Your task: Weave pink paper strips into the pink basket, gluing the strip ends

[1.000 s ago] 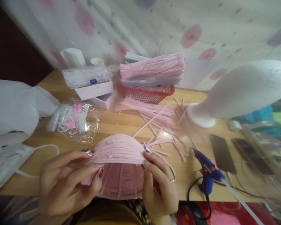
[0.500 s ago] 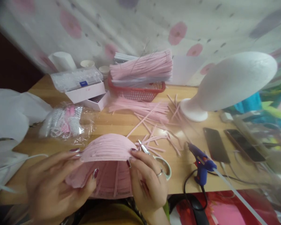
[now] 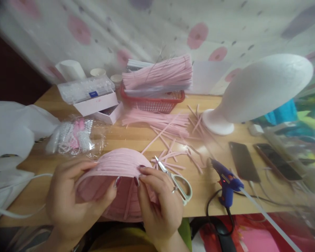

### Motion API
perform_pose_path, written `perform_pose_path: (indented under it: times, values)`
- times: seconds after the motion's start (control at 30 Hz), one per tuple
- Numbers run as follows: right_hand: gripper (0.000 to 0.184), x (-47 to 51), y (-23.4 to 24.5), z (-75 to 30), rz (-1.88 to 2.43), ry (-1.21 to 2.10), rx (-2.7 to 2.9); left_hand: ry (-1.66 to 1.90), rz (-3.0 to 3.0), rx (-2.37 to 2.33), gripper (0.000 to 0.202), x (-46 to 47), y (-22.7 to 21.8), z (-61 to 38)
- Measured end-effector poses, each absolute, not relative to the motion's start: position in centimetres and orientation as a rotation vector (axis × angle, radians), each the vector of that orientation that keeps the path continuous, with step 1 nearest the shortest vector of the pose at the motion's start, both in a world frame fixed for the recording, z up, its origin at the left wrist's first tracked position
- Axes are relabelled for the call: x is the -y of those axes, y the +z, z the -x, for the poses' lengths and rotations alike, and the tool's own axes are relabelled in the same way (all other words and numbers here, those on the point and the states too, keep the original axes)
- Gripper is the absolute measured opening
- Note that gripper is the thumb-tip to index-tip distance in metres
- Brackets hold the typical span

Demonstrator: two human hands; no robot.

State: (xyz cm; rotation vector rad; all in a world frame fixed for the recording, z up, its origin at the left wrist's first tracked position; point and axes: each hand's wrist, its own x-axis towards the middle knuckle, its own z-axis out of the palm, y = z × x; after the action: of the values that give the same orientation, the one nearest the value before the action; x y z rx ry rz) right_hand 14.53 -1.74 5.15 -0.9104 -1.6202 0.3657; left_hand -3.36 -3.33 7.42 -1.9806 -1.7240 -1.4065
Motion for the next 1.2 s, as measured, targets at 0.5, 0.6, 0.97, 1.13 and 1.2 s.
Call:
perform_pose_path:
  times: [0.5, 0.6, 0.97, 1.13, 1.2]
  values:
    - [0.024, 1.5, 5.6, -14.1, 0.997, 0.364, 1.557, -1.715, 1.889, 1.824, 0.041, 3.6, 6.5, 3.4]
    - [0.023, 1.5, 5.3, -14.2, 0.995, 0.376, 1.551, -1.793, 1.851, 1.858, 0.037, 3.9, 6.7, 3.7]
    - [0.015, 0.8, 4.0, -15.2, 1.071, 0.435, 1.39, -1.686, 2.179, 1.735, 0.049, 4.9, 7.0, 5.8]
    - [0.013, 0.9, 4.1, -15.0, 1.066, 0.414, 1.372, -1.538, 2.206, 1.627, 0.037, 4.3, 7.4, 5.6]
    - [0.012, 0.8, 4.1, -14.9, 1.066, 0.413, 1.359, -1.547, 2.212, 1.607, 0.035, 4.1, 7.3, 5.4]
